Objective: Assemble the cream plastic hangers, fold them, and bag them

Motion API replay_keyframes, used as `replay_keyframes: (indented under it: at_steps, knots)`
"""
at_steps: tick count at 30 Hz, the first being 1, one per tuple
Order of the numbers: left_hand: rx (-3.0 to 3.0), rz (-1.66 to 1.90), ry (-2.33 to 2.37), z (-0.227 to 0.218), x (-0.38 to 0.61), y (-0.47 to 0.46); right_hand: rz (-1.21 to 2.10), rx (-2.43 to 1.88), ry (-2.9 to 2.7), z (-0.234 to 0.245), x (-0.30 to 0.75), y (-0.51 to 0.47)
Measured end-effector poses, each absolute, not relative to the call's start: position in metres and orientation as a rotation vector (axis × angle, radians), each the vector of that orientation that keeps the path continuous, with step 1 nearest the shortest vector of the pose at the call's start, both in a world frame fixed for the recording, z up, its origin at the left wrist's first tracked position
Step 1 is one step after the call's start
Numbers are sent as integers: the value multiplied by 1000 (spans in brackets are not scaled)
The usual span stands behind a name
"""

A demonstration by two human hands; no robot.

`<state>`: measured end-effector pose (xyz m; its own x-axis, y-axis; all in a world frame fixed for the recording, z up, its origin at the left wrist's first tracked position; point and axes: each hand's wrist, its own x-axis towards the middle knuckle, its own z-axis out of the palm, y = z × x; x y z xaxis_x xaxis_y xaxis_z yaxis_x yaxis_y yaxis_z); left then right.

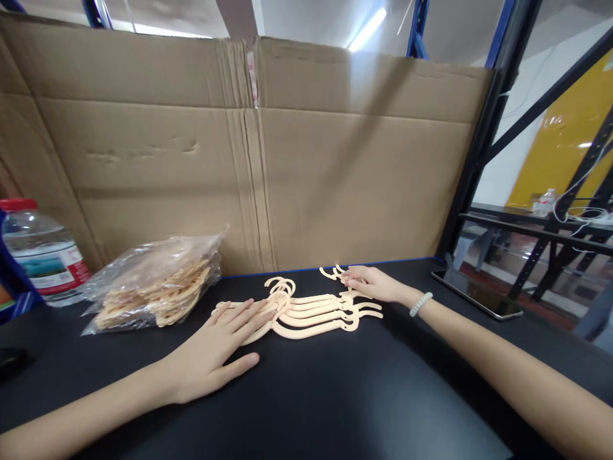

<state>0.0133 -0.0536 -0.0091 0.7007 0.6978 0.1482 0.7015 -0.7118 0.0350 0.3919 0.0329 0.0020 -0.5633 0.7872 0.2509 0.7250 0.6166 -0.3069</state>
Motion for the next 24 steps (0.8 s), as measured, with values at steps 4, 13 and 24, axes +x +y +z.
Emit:
replay_keyframes:
  at_steps: [4, 13, 24]
  knots:
    - [-2835, -287, -1204, -12, 16, -55, 155, -1581, -2274, 9, 397, 51]
    - [-2784, -332, -1220, -13, 19, -58, 240, -2047, -2373, 14, 347, 87]
    - [-2802, -376, -1210, -21, 15, -53, 64, -1589, -2469, 17, 346, 81]
